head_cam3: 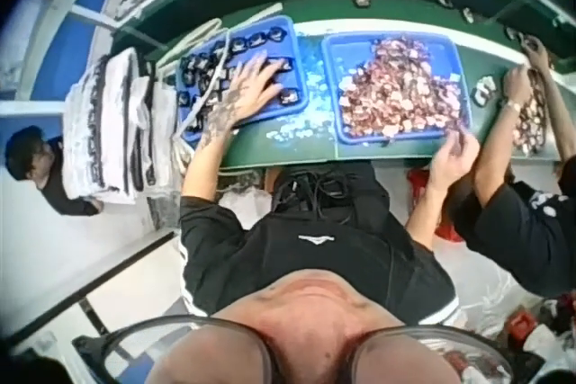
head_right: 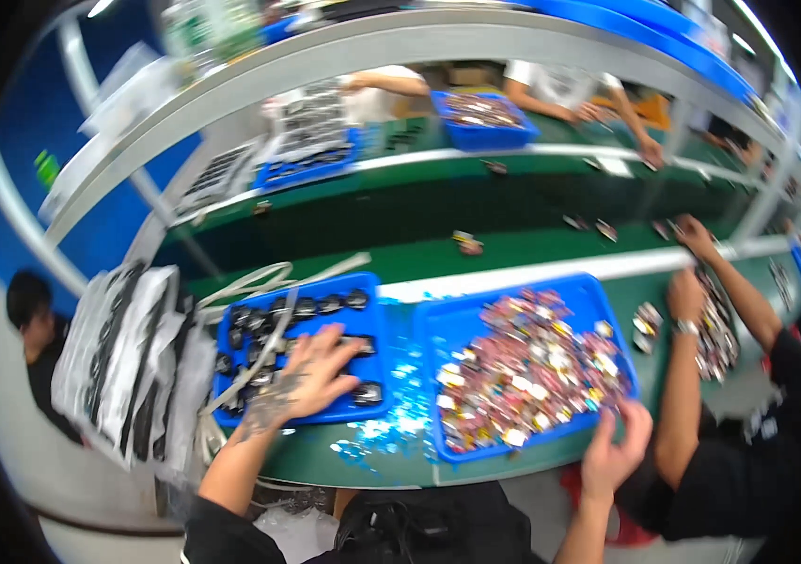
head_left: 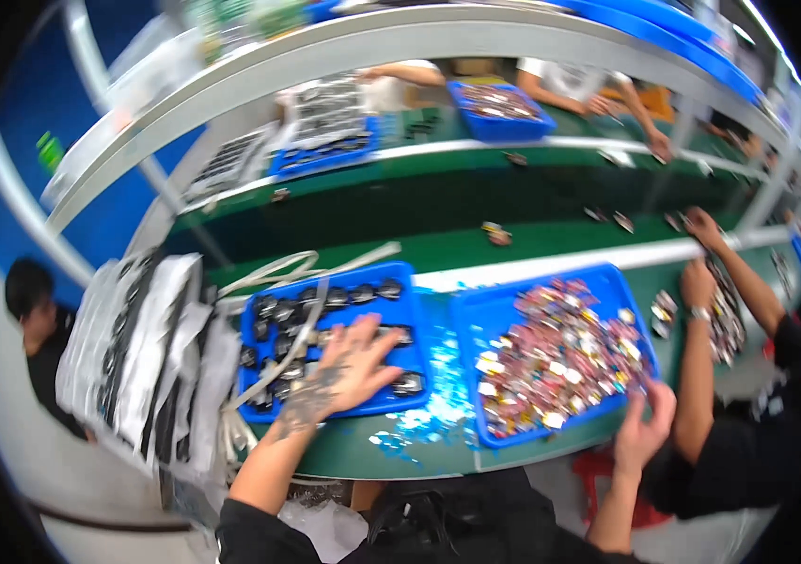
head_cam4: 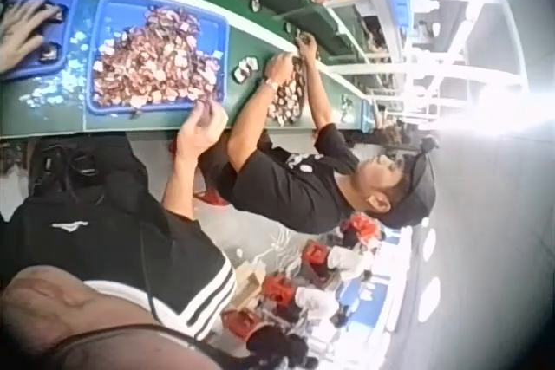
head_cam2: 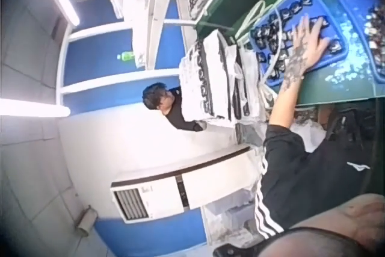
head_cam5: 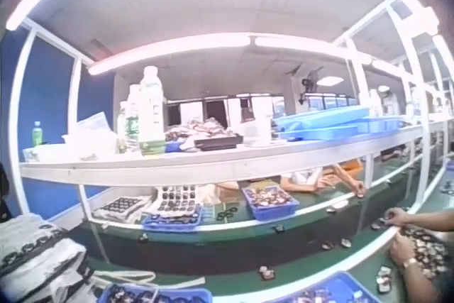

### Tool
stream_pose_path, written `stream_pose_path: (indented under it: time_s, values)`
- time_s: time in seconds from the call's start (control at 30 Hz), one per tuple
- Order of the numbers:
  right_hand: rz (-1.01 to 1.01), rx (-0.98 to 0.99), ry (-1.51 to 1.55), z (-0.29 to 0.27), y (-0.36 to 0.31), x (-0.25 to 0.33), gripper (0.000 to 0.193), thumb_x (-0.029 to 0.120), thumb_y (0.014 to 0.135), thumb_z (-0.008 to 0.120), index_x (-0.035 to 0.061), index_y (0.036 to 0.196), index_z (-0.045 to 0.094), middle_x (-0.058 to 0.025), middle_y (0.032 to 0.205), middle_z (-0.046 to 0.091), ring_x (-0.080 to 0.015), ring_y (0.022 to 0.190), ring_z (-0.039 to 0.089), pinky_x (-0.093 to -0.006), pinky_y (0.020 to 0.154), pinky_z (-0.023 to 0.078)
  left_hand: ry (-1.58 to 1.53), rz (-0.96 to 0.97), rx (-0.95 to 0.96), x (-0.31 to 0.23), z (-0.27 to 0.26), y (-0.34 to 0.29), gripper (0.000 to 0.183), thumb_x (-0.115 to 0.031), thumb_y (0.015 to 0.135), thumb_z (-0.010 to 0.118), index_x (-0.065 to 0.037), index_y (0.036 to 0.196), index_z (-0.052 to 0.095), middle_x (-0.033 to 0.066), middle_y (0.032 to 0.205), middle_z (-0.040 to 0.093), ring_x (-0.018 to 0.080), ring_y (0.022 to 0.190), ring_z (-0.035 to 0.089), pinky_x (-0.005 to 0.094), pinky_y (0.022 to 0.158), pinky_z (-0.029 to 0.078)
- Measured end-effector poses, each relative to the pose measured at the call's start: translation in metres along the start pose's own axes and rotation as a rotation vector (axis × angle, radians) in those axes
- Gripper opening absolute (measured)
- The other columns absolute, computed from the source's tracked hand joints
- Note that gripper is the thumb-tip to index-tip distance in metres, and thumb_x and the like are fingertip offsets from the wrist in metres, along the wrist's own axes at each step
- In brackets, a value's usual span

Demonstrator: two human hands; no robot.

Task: Manually assemble components of small electronic devices, likely cameras or sensors.

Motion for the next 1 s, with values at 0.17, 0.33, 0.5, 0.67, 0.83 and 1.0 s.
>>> stream_pose_path:
  time_s: [0.17,0.33,0.5,0.67,0.83,1.0]
  values:
    - [-0.015,0.375,-0.097,0.020,0.058,0.006,0.037,0.011,0.088,0.065,0.0008,0.122,0.055,-0.0236,0.119,0.056,-0.0406,0.111,0.056,-0.0426,0.095,0.045,-0.120,-0.240,-0.404,0.009,-0.027,-0.041,0.051,-0.023,0.091,0.062,-0.007,0.137,0.050,0.0195,0.146,0.042,0.0366,0.137,0.036,0.0448,0.113,0.028]
    - [0.051,0.547,-0.214,0.057,0.074,-0.015,0.054,0.025,0.091,0.064,0.0017,0.136,0.045,-0.0248,0.123,0.054,-0.0412,0.111,0.055,-0.0448,0.096,0.045,0.117,-0.405,-0.318,0.024,0.020,-0.064,0.055,-0.035,0.094,0.056,-0.008,0.140,0.047,0.0194,0.147,0.041,0.0357,0.143,0.026,0.0535,0.117,0.015]
    - [-0.011,0.635,-0.331,0.104,0.060,-0.003,0.068,0.048,0.089,0.060,0.0078,0.141,0.044,-0.0256,0.139,0.045,-0.0408,0.126,0.043,-0.0582,0.103,0.030,0.101,-0.371,-0.194,0.010,0.015,-0.055,0.067,-0.045,0.092,0.057,-0.011,0.147,0.038,0.0173,0.152,0.035,0.0341,0.146,0.020,0.0603,0.116,0.005]
    - [-0.116,0.802,-0.253,0.148,0.054,0.036,0.069,0.047,0.087,0.063,0.0106,0.143,0.043,-0.0211,0.134,0.050,-0.0362,0.128,0.043,-0.0517,0.105,0.030,0.109,-0.360,-0.223,0.012,0.016,-0.066,0.081,-0.049,0.082,0.069,-0.011,0.147,0.038,0.0189,0.153,0.033,0.0333,0.147,0.017,0.0650,0.114,0.001]
    - [-0.123,1.022,-0.056,0.156,0.060,0.057,0.061,0.039,0.089,0.064,0.0120,0.140,0.046,-0.0203,0.134,0.051,-0.0386,0.124,0.047,-0.0494,0.104,0.034,0.016,-0.345,-0.242,0.006,0.011,-0.061,0.092,-0.050,0.079,0.072,-0.008,0.150,0.029,0.0177,0.154,0.031,0.0333,0.147,0.018,0.0626,0.115,0.000]
    - [-0.290,1.078,0.096,0.170,0.058,0.053,0.056,0.038,0.093,0.059,0.0112,0.141,0.047,-0.0216,0.127,0.055,-0.0407,0.121,0.049,-0.0508,0.102,0.037,0.022,-0.283,-0.295,0.002,0.005,-0.053,0.075,-0.038,0.076,0.077,-0.015,0.141,0.047,0.0152,0.154,0.030,0.0333,0.146,0.022,0.0635,0.115,0.003]
Point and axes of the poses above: each hand's wrist, its own y-axis towards the middle knuckle, its own z-axis out of the palm, x = y × z, the point moved 4 cm from there along y, towards the middle knuckle
